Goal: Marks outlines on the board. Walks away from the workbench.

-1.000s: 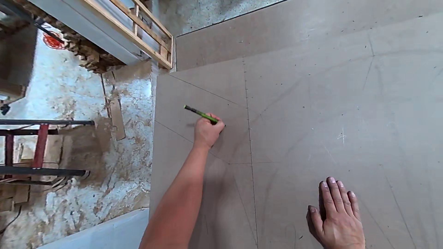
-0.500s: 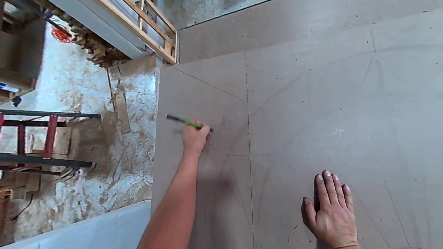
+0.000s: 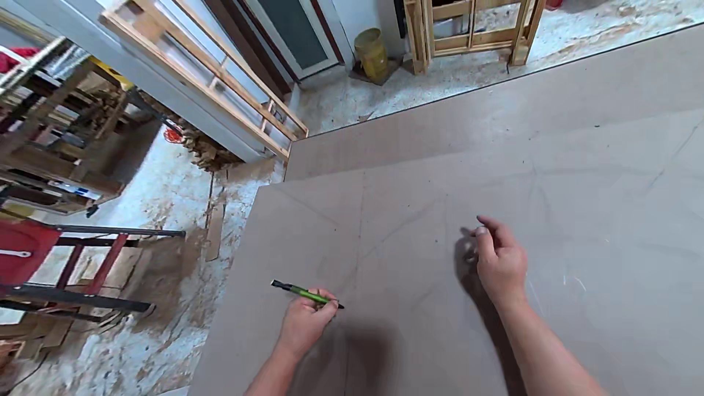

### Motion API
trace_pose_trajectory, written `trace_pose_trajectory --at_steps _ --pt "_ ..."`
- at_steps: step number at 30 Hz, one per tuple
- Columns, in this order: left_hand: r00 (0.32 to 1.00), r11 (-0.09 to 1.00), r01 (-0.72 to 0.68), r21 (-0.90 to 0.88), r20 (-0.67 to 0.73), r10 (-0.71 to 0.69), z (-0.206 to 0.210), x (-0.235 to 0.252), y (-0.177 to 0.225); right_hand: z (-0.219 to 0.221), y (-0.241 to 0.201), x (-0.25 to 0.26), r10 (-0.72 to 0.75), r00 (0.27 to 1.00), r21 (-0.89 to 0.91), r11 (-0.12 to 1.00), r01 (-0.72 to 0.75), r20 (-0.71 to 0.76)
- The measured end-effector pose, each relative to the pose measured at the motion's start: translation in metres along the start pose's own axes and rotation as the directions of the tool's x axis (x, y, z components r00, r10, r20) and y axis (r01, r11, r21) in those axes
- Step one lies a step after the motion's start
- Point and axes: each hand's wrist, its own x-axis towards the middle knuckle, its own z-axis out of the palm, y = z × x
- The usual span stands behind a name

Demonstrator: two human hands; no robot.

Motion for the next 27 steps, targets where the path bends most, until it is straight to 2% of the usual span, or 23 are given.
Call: trace_pose_trajectory --at_steps 2,4,7,10,17,21,24,27 --pt "0.999 0.995 -0.05 0.082 0.006 0.05 0.015 0.048 0.035 0.013 0.006 0.029 -0.018 0.998 0.013 1.0 0.018 -0.055" --pt "0.994 0.98 -0.104 0.169 0.061 0.095 0.032 0.098 0.065 0.018 0.009 0.033 -0.021 0.998 -0.017 1.0 0.02 -0.053" --pt "0.974 0.976 -0.198 0.092 0.129 0.186 0.068 0.167 0.094 0.017 0.01 0.035 0.006 0.998 -0.014 1.0 -0.007 -0.056" --pt "0.947 0.973 -0.23 0.005 0.231 0.222 0.09 0.21 0.099 0.018 0.015 0.035 0.018 0.997 0.058 0.998 -0.014 -0.069" --pt "0.933 0.964 -0.265 -0.029 0.245 0.264 0.066 0.186 0.062 0.015 0.016 0.034 0.09 0.995 0.144 0.986 -0.083 -0.048" --pt "0.932 0.944 -0.321 0.08 0.205 0.3 0.087 0.205 0.085 0.015 0.016 0.033 0.072 0.997 0.104 0.992 -0.068 -0.04" --pt "0.928 0.936 -0.351 0.015 0.142 0.345 0.108 0.229 0.1 0.015 0.015 0.033 0.077 0.997 0.124 0.99 -0.073 -0.03" --pt "0.936 0.942 -0.331 0.054 0.144 0.321 0.104 0.209 0.097 0.014 0.015 0.034 0.092 0.995 0.164 0.983 -0.087 -0.026"
